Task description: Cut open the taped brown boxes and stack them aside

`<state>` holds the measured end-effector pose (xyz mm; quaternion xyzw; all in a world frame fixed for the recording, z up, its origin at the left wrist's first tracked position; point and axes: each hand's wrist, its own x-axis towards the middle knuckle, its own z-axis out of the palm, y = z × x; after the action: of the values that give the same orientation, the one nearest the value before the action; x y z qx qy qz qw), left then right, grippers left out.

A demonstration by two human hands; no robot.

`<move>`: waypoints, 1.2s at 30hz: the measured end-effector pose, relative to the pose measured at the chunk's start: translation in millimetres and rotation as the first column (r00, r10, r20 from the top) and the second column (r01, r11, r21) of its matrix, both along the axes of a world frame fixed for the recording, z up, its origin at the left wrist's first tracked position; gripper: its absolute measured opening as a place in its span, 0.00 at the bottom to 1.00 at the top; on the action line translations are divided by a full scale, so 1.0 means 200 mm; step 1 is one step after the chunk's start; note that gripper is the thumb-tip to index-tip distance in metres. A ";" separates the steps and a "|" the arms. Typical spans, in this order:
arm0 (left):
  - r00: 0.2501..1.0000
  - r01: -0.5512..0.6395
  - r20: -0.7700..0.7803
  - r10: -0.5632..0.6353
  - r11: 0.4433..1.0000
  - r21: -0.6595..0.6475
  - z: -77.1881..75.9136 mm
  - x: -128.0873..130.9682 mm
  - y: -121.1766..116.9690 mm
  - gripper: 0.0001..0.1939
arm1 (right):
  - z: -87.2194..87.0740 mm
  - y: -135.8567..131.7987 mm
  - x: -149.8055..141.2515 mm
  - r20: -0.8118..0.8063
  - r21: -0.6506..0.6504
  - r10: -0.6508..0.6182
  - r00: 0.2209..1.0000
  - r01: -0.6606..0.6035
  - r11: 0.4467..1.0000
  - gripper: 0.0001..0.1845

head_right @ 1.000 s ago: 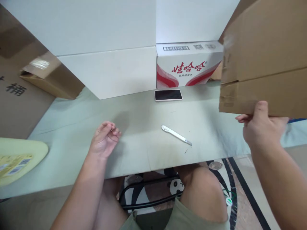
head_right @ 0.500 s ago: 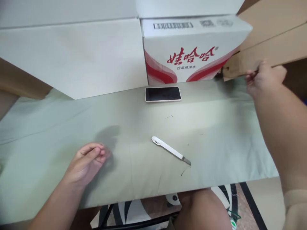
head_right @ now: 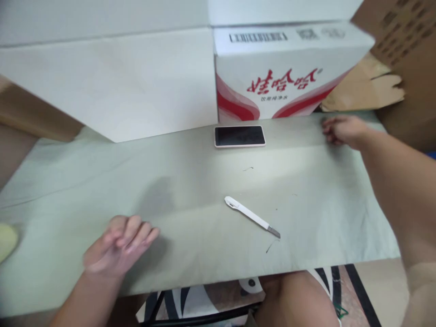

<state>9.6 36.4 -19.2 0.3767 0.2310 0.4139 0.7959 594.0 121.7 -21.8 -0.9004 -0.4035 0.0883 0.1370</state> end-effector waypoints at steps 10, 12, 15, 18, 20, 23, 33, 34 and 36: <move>0.904 -0.325 0.151 0.400 0.872 -0.365 0.06 -0.08 -0.02 0.14 | 0.25 -0.19 -1.08 -0.234 -0.156 0.740 0.631 -0.776 0.612 0.12; 0.878 -0.365 0.161 0.451 0.848 -0.384 0.09 -0.12 -0.03 0.13 | 0.22 -0.22 -1.38 -0.290 -0.153 0.842 0.455 -0.890 0.429 0.10; 0.819 -0.419 0.207 0.535 0.804 -0.422 0.14 -0.19 -0.02 0.15 | 0.21 -0.14 -1.84 -0.259 -0.174 0.913 0.316 -0.945 0.278 0.12; 0.741 -0.468 0.237 0.628 0.737 -0.488 0.17 -0.28 0.01 0.19 | 0.27 0.06 -2.29 -0.120 -0.177 0.949 0.291 -0.947 0.268 0.19; 0.682 -0.499 0.230 0.694 0.671 -0.548 0.18 -0.32 0.04 0.21 | 0.32 0.22 -2.58 -0.003 -0.145 0.951 0.309 -0.941 0.305 0.26; 0.612 -0.507 0.223 0.759 0.593 -0.626 0.21 -0.35 0.08 0.25 | 0.42 0.44 -2.96 0.112 -0.091 0.942 0.316 -0.941 0.327 0.35; 0.607 -0.522 0.227 0.762 0.597 -0.608 0.21 -0.35 0.12 0.26 | 0.49 0.68 -3.32 0.373 -0.181 0.856 0.358 -0.877 0.445 0.41; 0.592 -0.560 0.195 0.782 0.573 -0.598 0.20 -0.35 0.12 0.26 | 0.49 0.65 -3.28 0.398 -0.152 0.849 0.346 -0.888 0.434 0.37; 0.522 -0.672 0.093 0.848 0.476 -0.567 0.20 -0.36 0.13 0.26 | 0.50 0.56 -3.19 0.423 -0.119 0.841 0.338 -0.899 0.421 0.31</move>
<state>-62.6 61.5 20.1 -0.0547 0.3164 0.7220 0.6129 -43.0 233.3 78.2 -0.5282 -0.8448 -0.0759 0.0390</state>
